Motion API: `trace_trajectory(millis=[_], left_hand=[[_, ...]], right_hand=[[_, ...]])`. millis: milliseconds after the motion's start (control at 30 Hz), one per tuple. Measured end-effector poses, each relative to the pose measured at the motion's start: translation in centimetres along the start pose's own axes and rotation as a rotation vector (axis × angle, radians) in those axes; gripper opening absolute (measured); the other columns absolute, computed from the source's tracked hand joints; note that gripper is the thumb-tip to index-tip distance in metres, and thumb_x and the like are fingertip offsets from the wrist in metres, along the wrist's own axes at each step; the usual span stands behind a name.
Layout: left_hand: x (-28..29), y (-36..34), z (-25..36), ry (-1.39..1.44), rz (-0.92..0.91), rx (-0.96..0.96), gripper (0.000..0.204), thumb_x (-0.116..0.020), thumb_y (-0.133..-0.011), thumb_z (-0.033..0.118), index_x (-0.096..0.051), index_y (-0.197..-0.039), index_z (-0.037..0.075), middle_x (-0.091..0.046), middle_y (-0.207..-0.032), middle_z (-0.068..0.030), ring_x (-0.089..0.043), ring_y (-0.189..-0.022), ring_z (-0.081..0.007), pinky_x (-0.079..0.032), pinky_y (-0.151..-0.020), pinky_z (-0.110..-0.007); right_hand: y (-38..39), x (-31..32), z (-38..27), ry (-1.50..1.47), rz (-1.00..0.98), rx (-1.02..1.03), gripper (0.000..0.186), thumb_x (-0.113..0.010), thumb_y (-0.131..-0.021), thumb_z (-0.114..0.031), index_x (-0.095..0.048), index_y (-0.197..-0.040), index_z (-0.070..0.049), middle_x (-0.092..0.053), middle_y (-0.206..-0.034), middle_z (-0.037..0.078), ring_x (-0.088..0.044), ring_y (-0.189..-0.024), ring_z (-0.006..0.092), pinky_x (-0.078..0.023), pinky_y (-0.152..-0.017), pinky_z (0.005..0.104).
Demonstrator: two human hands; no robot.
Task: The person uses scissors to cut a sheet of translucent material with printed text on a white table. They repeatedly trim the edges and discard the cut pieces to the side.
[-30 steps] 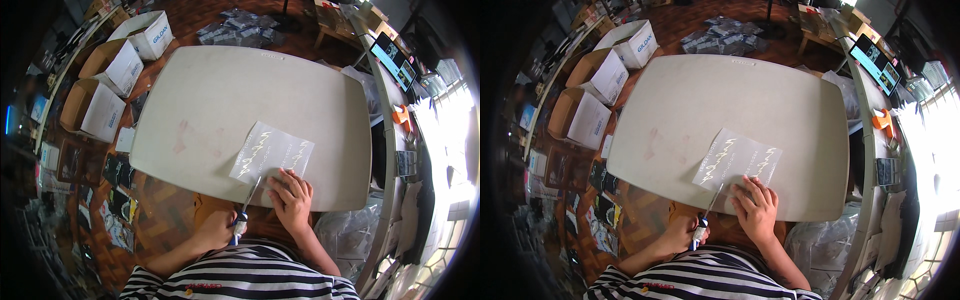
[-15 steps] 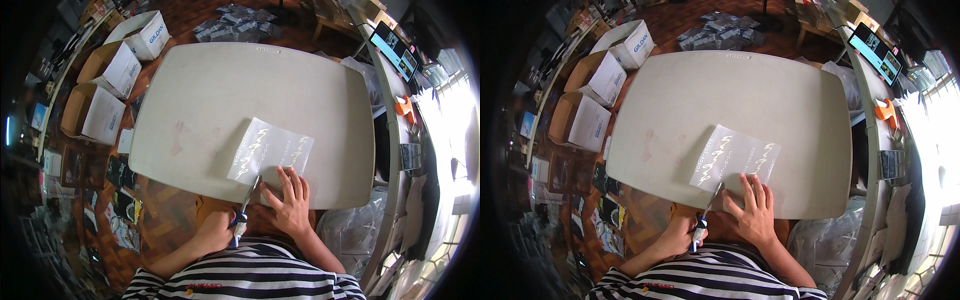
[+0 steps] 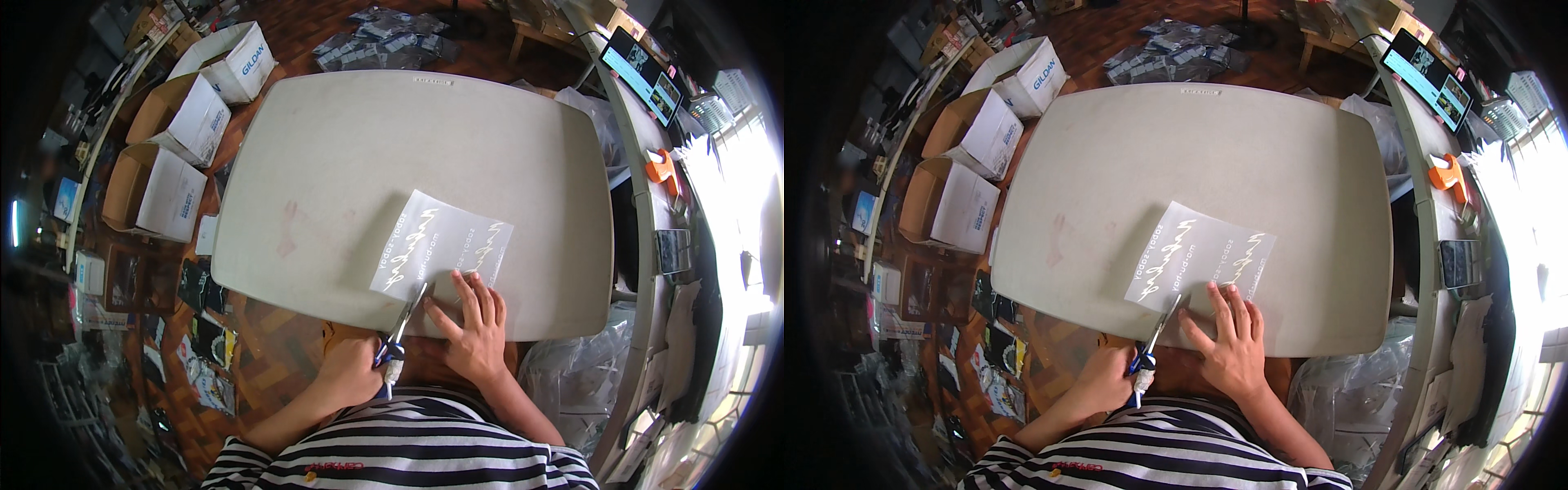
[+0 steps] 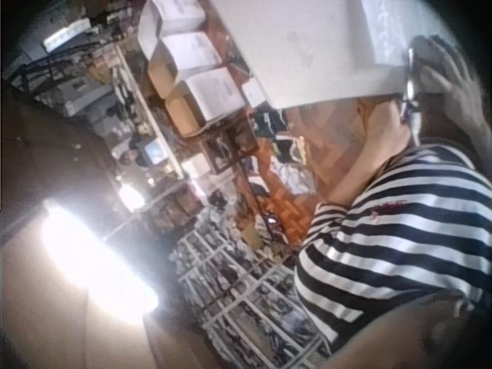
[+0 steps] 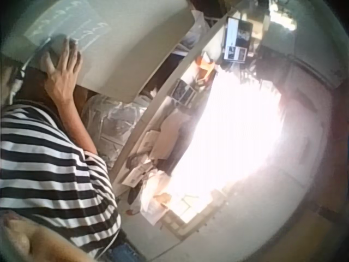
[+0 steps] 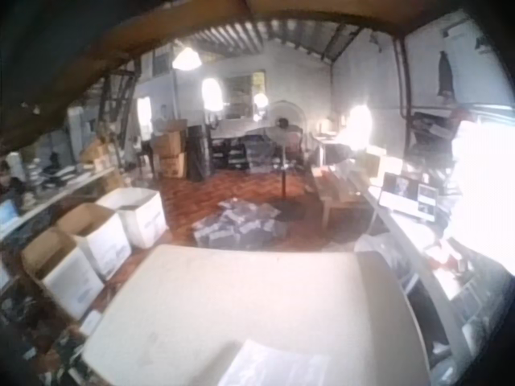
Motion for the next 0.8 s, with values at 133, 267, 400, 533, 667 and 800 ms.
trace_trajectory(millis=[133, 267, 400, 533, 667, 800], left_hand=[[-0.4, -0.4, -0.2, -0.003, 0.013, 0.003, 0.025, -0.066, -0.08, 0.021, -0.062, -0.078, -0.004, -0.063, -0.072, -0.028, -0.062, -0.074, -0.0474, -0.049, -0.069, -0.054], [-1.5, -0.4, -2.0, -0.04, 0.014, -0.02, 0.018, -0.069, -0.081, 0.018, -0.062, -0.084, 0.001, -0.064, -0.071, -0.0189, -0.064, -0.066, -0.0376, -0.048, -0.062, -0.044], [-1.2, -0.5, -1.5, 0.027, 0.015, -0.044, 0.019, -0.069, -0.083, 0.017, -0.06, -0.083, 0.001, -0.062, -0.069, -0.0168, -0.06, -0.062, -0.0345, -0.046, -0.059, -0.042], [-1.1, -0.8, -1.2, 0.16, -0.034, -0.051, 0.015, -0.065, -0.087, 0.011, -0.058, -0.082, -0.001, -0.059, -0.064, -0.0104, -0.058, -0.058, -0.0228, -0.044, -0.056, -0.036], [-1.4, -1.4, -1.1, 0.478, -0.096, -0.014, 0.013, -0.059, -0.09, 0.005, -0.058, -0.08, -0.003, -0.058, -0.063, -0.0053, -0.057, -0.058, -0.0127, -0.044, -0.053, -0.029], [-1.3, -1.9, -0.3, 0.703, -0.112, -0.005, 0.017, -0.059, -0.09, 0.01, -0.061, -0.08, -0.004, -0.057, -0.062, -0.0053, -0.056, -0.055, -0.0119, -0.043, -0.05, -0.026]], right_hand=[[0.2, -0.1, 0.1, -0.007, -0.013, -0.002, 0.059, -0.08, -0.07, -0.039, -0.061, -0.126, -0.034, -0.039, -0.152, 0.012, -0.037, -0.14, 0.0356, -0.03, -0.11, 0.053], [0.1, 0.2, -0.1, -0.046, -0.023, -0.019, 0.059, -0.079, -0.071, -0.038, -0.06, -0.127, -0.035, -0.039, -0.152, 0.011, -0.036, -0.14, 0.0352, -0.029, -0.111, 0.0531], [0.1, -0.1, 0.1, -0.012, -0.007, -0.004, 0.058, -0.079, -0.07, -0.046, -0.063, -0.124, -0.033, -0.041, -0.151, 0.013, -0.037, -0.14, 0.0357, -0.029, -0.11, 0.053], [0.0, -0.2, 0.0, 0.005, 0.039, 0.019, 0.06, -0.079, -0.066, -0.056, -0.068, -0.119, -0.03, -0.043, -0.149, 0.015, -0.039, -0.138, 0.0372, -0.028, -0.11, 0.0529], [0.0, -0.3, 0.0, -0.003, 0.048, 0.024, 0.061, -0.08, -0.064, -0.053, -0.068, -0.118, -0.029, -0.042, -0.15, 0.015, -0.039, -0.138, 0.0373, -0.028, -0.11, 0.0533], [0.0, 0.0, -0.1, -0.008, 0.032, 0.022, 0.062, -0.081, -0.063, -0.051, -0.068, -0.119, -0.029, -0.042, -0.15, 0.015, -0.039, -0.138, 0.0372, -0.028, -0.11, 0.0533]])
Point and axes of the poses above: each hand's wrist, its own y-axis away from the middle knuckle, its own x-axis out of the back of the hand, z = x × y, the point moved 2 cm from there along -y, towards the middle knuckle
